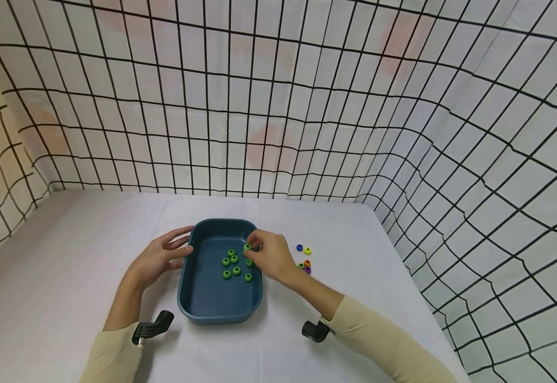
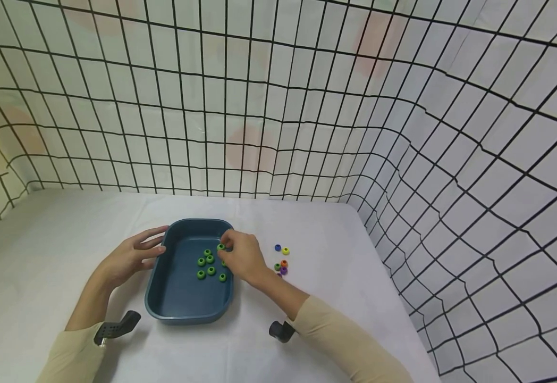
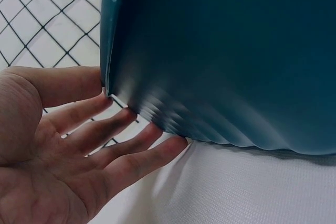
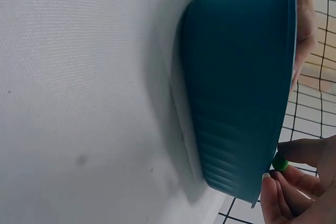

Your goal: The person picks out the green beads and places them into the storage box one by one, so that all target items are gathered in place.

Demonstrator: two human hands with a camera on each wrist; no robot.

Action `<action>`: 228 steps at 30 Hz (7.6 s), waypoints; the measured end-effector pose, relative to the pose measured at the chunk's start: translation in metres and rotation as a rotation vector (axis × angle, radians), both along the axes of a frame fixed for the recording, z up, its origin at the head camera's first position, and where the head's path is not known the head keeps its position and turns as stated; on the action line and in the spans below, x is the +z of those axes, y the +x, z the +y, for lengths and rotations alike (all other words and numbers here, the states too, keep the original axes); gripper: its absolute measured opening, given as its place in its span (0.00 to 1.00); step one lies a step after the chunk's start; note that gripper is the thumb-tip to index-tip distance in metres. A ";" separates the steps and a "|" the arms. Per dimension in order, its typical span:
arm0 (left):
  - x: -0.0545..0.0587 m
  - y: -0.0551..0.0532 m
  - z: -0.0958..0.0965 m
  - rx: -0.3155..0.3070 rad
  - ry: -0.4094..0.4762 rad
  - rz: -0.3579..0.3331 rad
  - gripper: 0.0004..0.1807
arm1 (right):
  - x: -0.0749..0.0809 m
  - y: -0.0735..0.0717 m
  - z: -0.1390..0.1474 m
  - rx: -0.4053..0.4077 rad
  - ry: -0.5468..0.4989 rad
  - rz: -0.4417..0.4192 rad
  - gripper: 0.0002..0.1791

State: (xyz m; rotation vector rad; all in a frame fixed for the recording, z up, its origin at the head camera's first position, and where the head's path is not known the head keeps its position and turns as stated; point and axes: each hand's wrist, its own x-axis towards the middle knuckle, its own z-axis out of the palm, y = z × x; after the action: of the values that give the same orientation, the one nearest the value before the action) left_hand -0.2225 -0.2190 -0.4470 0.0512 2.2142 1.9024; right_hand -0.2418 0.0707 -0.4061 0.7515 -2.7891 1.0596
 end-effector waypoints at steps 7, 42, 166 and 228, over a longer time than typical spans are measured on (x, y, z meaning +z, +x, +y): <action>0.000 0.001 0.000 -0.011 0.010 0.006 0.39 | 0.001 0.001 -0.002 -0.002 0.005 0.005 0.08; -0.001 0.002 -0.001 -0.005 0.010 0.002 0.39 | -0.003 0.006 -0.006 0.006 -0.004 -0.002 0.08; -0.003 0.001 -0.001 -0.009 0.020 0.017 0.38 | -0.048 -0.006 0.114 -0.278 0.025 -0.019 0.05; -0.006 0.002 -0.002 -0.009 0.013 0.020 0.37 | -0.035 -0.008 0.095 -0.313 -0.046 -0.038 0.03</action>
State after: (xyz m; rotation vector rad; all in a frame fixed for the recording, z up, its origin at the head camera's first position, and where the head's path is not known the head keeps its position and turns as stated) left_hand -0.2205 -0.2210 -0.4525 0.0824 2.2101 1.9200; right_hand -0.2499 0.1658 -0.4415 0.2782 -2.7773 1.0805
